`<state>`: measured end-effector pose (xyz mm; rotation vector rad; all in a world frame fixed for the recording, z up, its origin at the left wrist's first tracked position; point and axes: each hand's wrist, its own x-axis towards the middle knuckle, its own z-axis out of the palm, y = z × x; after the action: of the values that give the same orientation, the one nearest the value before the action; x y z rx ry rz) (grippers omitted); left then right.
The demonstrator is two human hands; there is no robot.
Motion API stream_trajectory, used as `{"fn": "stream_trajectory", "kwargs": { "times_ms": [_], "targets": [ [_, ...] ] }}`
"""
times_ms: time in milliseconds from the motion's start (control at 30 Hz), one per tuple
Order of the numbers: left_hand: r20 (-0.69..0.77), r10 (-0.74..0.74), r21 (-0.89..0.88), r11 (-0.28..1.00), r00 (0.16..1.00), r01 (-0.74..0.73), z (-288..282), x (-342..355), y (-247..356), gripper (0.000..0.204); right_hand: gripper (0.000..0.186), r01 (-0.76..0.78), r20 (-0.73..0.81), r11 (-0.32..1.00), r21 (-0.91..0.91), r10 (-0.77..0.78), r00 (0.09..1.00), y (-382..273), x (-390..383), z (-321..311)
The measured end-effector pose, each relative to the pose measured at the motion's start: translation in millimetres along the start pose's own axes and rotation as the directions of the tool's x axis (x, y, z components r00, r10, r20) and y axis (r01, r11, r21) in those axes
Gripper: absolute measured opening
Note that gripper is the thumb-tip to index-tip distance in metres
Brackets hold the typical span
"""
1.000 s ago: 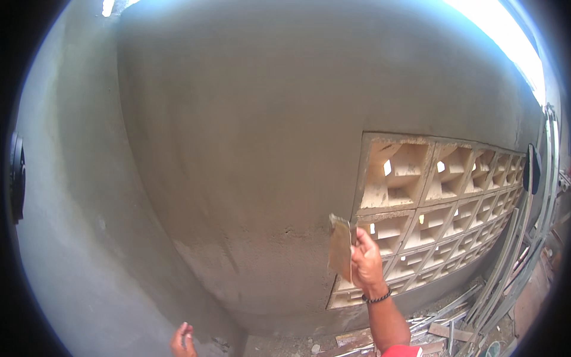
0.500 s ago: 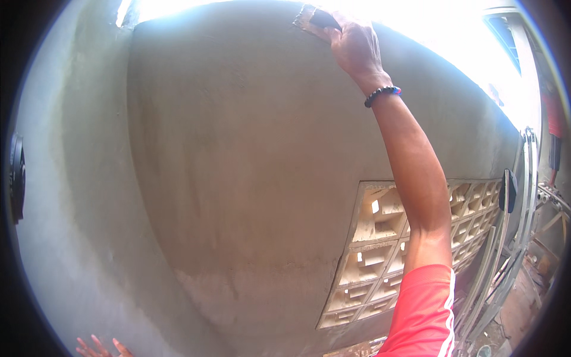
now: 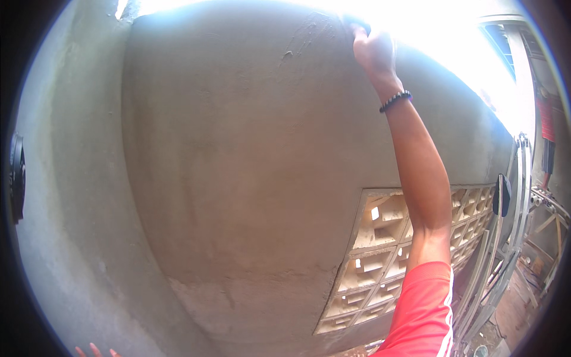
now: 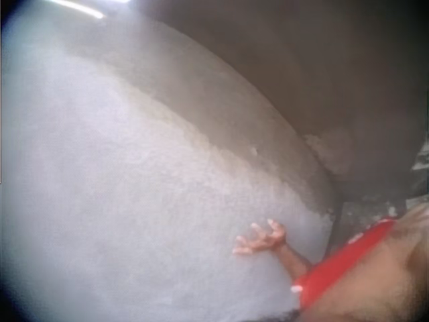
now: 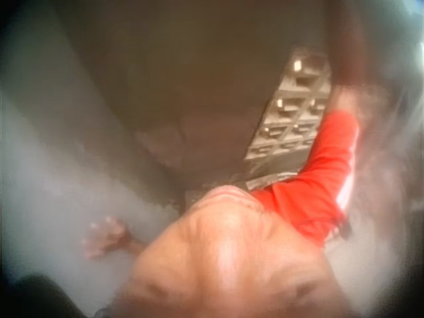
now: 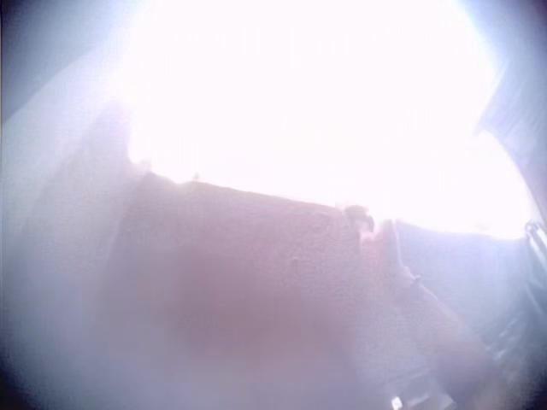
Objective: The person applies plaster to a wall using a trowel and a smaller hand tool, smoothing the surface in repeated strokes. The person occasionally dips the tools into a bucket of plaster to reload material and continues working on the same wall section.
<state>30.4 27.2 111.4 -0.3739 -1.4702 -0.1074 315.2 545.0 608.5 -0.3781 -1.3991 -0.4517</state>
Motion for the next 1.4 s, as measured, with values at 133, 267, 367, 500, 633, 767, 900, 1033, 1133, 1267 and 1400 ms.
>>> {"fn": "stream_trajectory", "kwargs": {
  "times_ms": [133, 267, 367, 500, 633, 767, 900, 1033, 1133, 1267, 1400],
  "targets": [
    [-0.013, -0.059, -0.021, 0.998, 0.998, 0.059, 7.2, 2.4, 6.8, 0.050, 0.039, 0.053, 0.054, 0.980, -0.189, -0.043, 0.998, -36.5, 11.3, 24.4],
    [-0.024, -0.077, -0.016, 0.997, 0.997, 0.077, 6.8, 4.1, 6.0, 0.050, 0.035, 0.434, 0.136, 0.901, -0.016, -0.428, 0.893, -88.7, -51.5, 52.4],
    [-0.024, -0.074, -0.016, 0.997, 0.997, 0.073, 3.2, 3.1, 2.6, 0.049, 0.031, 0.406, 0.338, 0.871, 0.278, -0.484, 0.807, -114.8, -102.3, 42.4],
    [-0.016, -0.068, -0.030, 0.997, 0.998, 0.068, 4.8, -1.6, 1.1, 0.048, 0.035, 0.279, 0.238, 0.907, 0.314, -0.360, 0.902, -85.8, -80.0, 12.8],
    [-0.032, -0.097, -0.089, 0.992, 0.995, 0.094, 10.1, 2.0, 10.9, 0.044, 0.037, -0.035, -0.054, 0.999, -0.019, 0.033, 0.998, 5.7, -3.4, -12.6],
    [-0.010, -0.027, -0.074, 0.997, 1.000, 0.026, 8.0, -1.7, 4.7, 0.036, 0.037, -0.375, -0.148, 0.926, 0.054, 0.378, 0.914, 51.7, 11.9, -20.9],
    [-0.006, -0.046, -0.074, 0.996, 0.999, 0.046, 7.1, -1.7, 8.5, 0.032, 0.038, -0.288, -0.356, 0.947, -0.141, 0.223, 0.908, 22.7, 0.8, 13.9],
    [0.055, -0.024, -0.029, 0.999, 0.998, 0.026, 0.5, -8.2, 1.2, 0.036, 0.036, -0.206, -0.188, 0.977, -0.058, 0.192, 0.963, -68.2, -0.1, 52.7],
    [0.028, -0.064, -0.056, 0.996, 0.998, 0.066, 2.8, -4.1, 4.4, 0.038, 0.035, 0.005, -0.008, 1.000, -0.016, -0.005, 1.000, -120.6, -3.6, 80.0],
    [0.023, -0.096, -0.045, 0.994, 0.995, 0.097, 2.3, -2.3, 3.7, 0.039, 0.034, 0.418, 0.096, 0.898, 0.136, -0.432, 0.897, -168.1, -55.0, 110.9],
    [0.033, -0.060, -0.067, 0.996, 0.998, 0.063, 1.1, -7.6, 2.6, 0.038, 0.036, 0.418, 0.433, 0.828, 0.374, -0.554, 0.711, -185.4, -148.1, 87.0]
  ]
}}
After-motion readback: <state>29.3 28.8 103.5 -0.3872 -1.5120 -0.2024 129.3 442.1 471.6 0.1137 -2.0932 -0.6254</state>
